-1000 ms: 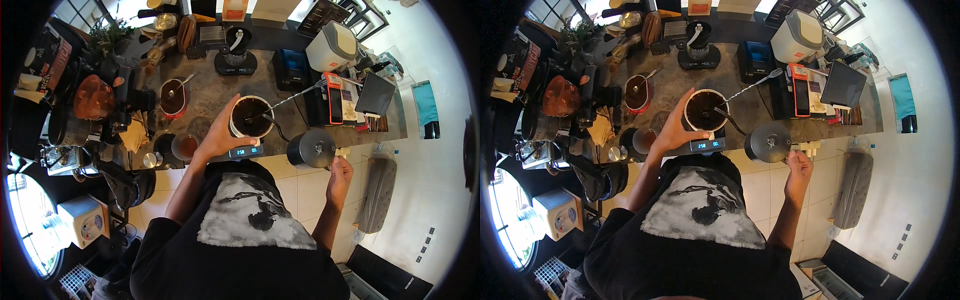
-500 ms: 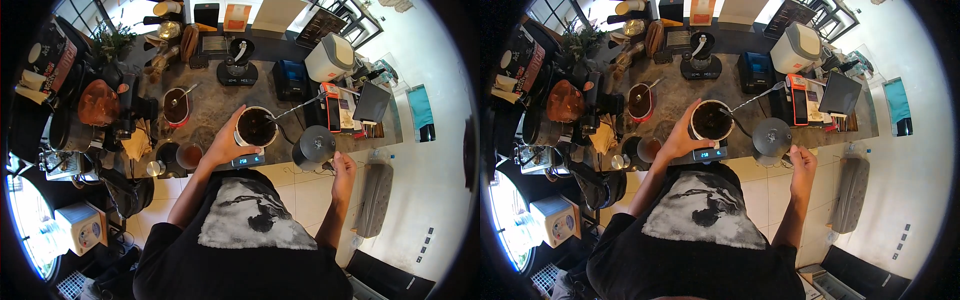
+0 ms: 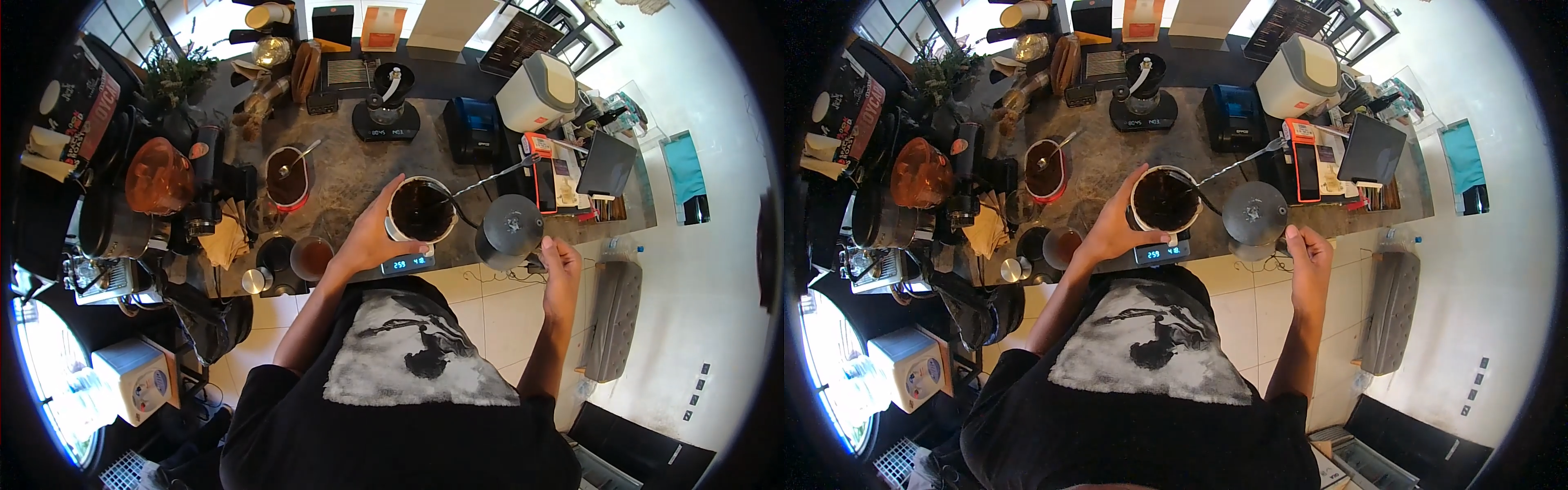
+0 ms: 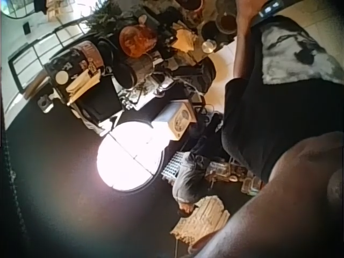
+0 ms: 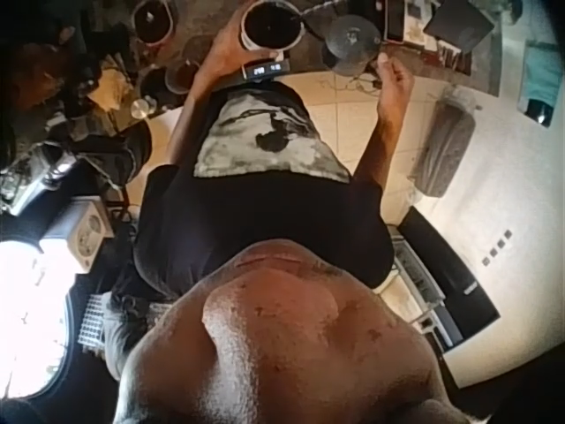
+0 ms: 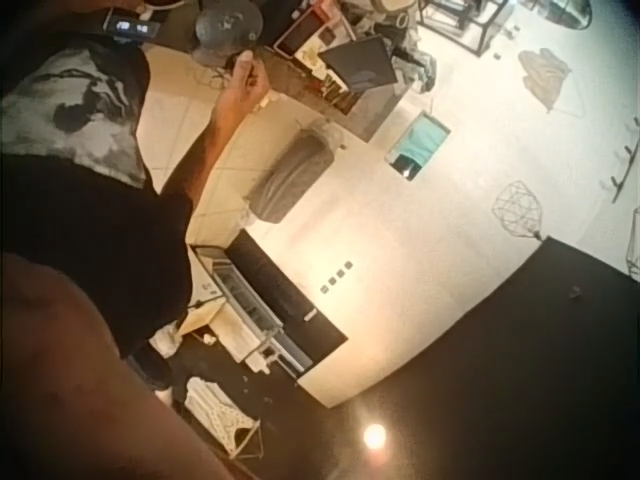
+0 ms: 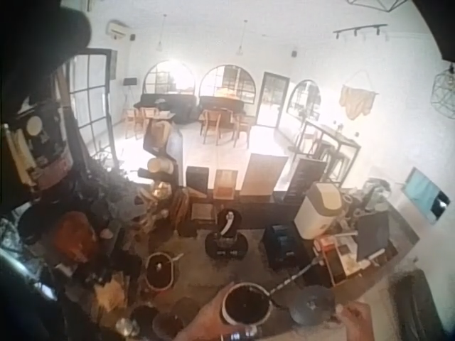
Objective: Preparing and tasting coffee at a cafe workstation, including pouring water and stirring.
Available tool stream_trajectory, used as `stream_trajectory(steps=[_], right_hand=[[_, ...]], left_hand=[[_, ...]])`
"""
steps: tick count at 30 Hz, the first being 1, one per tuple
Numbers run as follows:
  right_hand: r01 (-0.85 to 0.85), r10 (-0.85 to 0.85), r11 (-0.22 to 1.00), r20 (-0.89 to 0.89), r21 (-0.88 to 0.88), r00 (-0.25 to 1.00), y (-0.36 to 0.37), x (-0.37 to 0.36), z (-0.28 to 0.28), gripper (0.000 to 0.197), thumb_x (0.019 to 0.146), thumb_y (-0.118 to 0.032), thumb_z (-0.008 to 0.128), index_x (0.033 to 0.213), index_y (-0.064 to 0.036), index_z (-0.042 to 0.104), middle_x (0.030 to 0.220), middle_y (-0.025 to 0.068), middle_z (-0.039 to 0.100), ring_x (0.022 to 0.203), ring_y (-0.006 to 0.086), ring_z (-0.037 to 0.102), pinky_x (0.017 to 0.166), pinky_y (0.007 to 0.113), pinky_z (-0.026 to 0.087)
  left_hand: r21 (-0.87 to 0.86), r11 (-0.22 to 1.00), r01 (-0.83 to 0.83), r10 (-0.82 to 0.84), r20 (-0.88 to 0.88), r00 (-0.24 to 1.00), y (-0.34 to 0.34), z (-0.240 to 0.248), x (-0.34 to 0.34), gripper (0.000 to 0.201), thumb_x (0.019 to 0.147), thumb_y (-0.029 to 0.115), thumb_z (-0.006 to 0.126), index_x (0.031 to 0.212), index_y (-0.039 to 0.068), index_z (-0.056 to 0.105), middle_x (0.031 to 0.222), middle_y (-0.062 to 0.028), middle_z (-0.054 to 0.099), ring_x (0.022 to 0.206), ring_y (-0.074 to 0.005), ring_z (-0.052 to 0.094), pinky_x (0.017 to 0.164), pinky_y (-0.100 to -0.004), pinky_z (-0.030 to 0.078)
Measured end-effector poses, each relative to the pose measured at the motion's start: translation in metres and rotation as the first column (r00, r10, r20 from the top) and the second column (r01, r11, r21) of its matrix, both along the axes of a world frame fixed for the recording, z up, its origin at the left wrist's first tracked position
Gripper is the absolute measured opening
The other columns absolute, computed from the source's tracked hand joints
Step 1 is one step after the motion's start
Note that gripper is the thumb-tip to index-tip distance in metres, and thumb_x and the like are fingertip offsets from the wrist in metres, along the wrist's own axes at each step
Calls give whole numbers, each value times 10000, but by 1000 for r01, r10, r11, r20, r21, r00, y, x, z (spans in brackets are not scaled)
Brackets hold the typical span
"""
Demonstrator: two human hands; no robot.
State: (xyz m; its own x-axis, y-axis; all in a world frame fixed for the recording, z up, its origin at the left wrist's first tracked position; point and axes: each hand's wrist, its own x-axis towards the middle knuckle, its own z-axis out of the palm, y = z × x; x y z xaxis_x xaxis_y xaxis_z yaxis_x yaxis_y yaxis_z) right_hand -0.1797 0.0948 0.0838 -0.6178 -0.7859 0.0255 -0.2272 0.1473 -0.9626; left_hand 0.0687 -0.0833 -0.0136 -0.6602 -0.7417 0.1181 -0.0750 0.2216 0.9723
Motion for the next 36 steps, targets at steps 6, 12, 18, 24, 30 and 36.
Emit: stream_trajectory(steps=[6, 12, 18, 24, 30, 36], right_hand=[[-10, 11, 1000, -28, 28, 1000, -1, -1, 4, 376, 942, -212, 621, 662, -92, 402, 665, -88, 310, 630, 29, 263, 558, 241, 196], [-26, 29, 999, -79, 38, 996, -3, -1, 10, 377, 942, -208, 622, 662, -88, 401, 662, -85, 297, 626, 31, 252, 550, 244, 188], [-61, 68, 994, -81, 92, 994, -2, -4, 18, 349, 936, -218, 620, 674, -104, 419, 674, -71, 342, 653, 44, 305, 596, 235, 240], [-95, 102, 990, -70, 104, 992, -1, -7, 22, 367, 937, -218, 618, 668, -106, 395, 675, -66, 339, 655, 49, 307, 596, 237, 243], [-98, 107, 988, -76, 119, 991, 2, -8, 22, 365, 925, -225, 628, 664, -106, 402, 665, -61, 355, 646, 53, 331, 601, 230, 263], [-102, 113, 983, -61, 153, 992, 7, -5, 28, 351, 920, -221, 630, 668, -97, 419, 677, -60, 361, 656, 51, 329, 609, 228, 261]], left_hand=[[1, 1000, 21, -21, -12, 1000, -1, 1, 1, 1124, 615, 331, 896, 1490, 52, 248, 1382, -173, 494, 1289, -280, 484, 1083, -377, 365], [-6, 1000, 21, -21, 16, 1000, -2, 1, 1, 1127, 609, 336, 899, 1488, 50, 253, 1381, -177, 495, 1289, -283, 484, 1082, -379, 366], [-8, 1000, 6, -6, 22, 1000, -2, 0, 1, 1129, 604, 349, 899, 1488, 61, 258, 1378, -183, 494, 1283, -290, 490, 1075, -384, 374], [-10, 1000, 19, -19, 27, 999, -2, 1, 1, 1113, 604, 343, 895, 1487, 87, 267, 1371, -181, 500, 1274, -306, 495, 1067, -394, 385], [-31, 999, 6, -5, 22, 1000, -2, -3, 1, 1105, 605, 350, 893, 1484, 88, 276, 1373, -183, 498, 1276, -316, 491, 1064, -400, 387], [-46, 999, 4, -3, 26, 1000, -1, -2, 1, 1101, 611, 361, 889, 1484, 88, 277, 1377, -185, 491, 1281, -316, 485, 1069, -401, 379]])
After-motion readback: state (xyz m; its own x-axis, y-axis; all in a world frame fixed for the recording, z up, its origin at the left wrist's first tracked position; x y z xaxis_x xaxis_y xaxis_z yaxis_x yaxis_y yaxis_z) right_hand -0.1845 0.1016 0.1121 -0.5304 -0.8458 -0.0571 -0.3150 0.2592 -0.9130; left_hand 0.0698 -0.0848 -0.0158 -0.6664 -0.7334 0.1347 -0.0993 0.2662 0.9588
